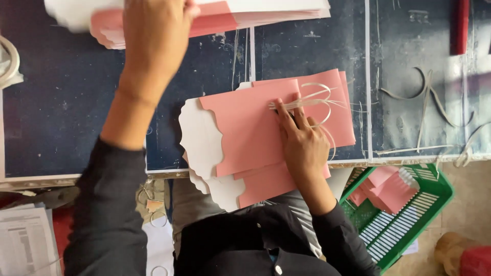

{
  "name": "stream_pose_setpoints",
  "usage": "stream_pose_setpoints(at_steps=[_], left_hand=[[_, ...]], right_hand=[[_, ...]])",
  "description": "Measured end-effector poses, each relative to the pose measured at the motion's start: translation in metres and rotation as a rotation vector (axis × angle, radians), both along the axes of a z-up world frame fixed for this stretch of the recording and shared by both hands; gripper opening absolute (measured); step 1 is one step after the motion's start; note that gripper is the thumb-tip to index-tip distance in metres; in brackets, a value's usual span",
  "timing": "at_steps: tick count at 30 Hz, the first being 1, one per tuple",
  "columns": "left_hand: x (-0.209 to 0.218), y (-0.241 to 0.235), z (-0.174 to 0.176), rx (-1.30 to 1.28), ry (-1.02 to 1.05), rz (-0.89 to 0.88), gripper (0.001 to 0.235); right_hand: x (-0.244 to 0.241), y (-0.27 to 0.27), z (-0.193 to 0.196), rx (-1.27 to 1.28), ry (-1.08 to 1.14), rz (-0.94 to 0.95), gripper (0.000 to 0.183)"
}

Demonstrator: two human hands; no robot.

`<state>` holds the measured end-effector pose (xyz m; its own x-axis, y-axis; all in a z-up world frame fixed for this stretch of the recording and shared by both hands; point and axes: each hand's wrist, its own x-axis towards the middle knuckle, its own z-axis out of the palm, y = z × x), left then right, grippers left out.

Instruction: Assembling and folding paper folders using a creasing tool and stacking them in a basket at a fast pace.

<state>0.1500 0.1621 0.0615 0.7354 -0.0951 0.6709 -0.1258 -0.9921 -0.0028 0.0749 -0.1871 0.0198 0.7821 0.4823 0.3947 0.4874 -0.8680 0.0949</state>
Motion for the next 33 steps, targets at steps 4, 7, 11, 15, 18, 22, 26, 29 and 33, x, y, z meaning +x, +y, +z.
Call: stream_pose_setpoints(at_steps=[4, 7, 11, 15, 18, 22, 26, 29, 33], left_hand=[[-0.092, -0.081, 0.043, -0.244, 0.230, -0.119, 0.010], [-0.146, -0.132, 0.038, -0.429, 0.329, -0.256, 0.011], [-0.184, -0.171, 0.006, -0.474, 0.376, -0.269, 0.017], [-0.184, -0.179, -0.004, -0.448, 0.339, -0.213, 0.016], [-0.180, -0.180, -0.016, -0.453, 0.302, -0.163, 0.033], [-0.176, -0.181, -0.021, -0.426, 0.390, -0.107, 0.025], [-0.173, -0.175, -0.019, -0.440, 0.504, -0.065, 0.038], [-0.171, -0.171, -0.025, -0.434, 0.488, -0.099, 0.036], [-0.170, -0.167, -0.021, -0.442, 0.506, -0.114, 0.038]], right_hand=[[0.002, -0.003, 0.002, 0.039, 0.045, 0.052, 0.038], [0.018, -0.059, -0.049, 0.097, 0.229, 0.042, 0.017], [0.069, -0.130, -0.032, 0.482, 0.344, -0.062, 0.009], [0.100, -0.183, 0.036, 1.008, 0.276, -0.163, 0.018], [0.096, -0.182, 0.076, 0.356, -0.082, -0.295, 0.028], [0.078, -0.110, 0.055, 0.193, 0.055, 0.049, 0.044], [0.048, -0.013, 0.032, 0.053, 0.394, 0.139, 0.037], [0.067, 0.010, 0.020, 0.045, 0.320, 0.065, 0.034], [0.074, -0.008, 0.040, 0.204, 0.312, 0.193, 0.033]])
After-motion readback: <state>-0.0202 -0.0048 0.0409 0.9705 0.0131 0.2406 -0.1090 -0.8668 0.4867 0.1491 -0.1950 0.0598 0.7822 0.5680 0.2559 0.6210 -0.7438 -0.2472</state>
